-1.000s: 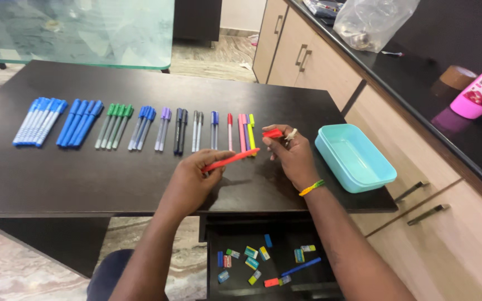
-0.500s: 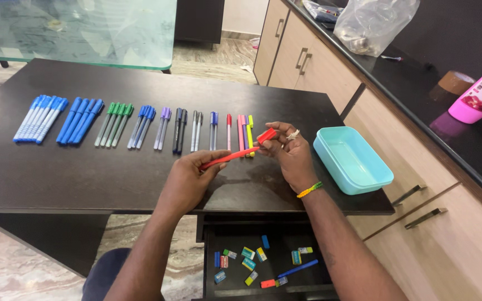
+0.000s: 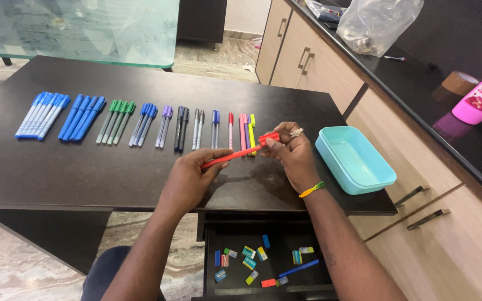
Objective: The person retrieves highlighters and erasers from a drawer and arranges them on a low table alongside pens. The person aligns the highlighters by color and places erasers in a row, then closes the drawer.
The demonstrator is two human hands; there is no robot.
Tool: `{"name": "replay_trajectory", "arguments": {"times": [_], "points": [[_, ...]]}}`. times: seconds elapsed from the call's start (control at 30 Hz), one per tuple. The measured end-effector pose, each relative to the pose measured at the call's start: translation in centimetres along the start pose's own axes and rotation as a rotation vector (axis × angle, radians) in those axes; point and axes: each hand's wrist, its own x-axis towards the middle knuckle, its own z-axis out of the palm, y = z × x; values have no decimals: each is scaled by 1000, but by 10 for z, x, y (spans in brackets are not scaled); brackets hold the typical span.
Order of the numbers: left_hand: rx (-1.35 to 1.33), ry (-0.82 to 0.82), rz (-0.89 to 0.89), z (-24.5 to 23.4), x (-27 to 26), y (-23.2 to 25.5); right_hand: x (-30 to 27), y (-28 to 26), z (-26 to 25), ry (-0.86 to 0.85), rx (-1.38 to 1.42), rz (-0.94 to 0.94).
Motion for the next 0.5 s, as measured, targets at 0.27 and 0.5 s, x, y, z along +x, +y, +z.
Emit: {"name": "replay_trajectory", "arguments": {"times": [0.27, 0.5], "points": [[-61, 19, 26, 1, 4, -7, 3, -1, -2, 22, 103, 25], [-51, 10, -13, 0, 1, -4, 0, -7, 4, -18, 45, 68]]}}
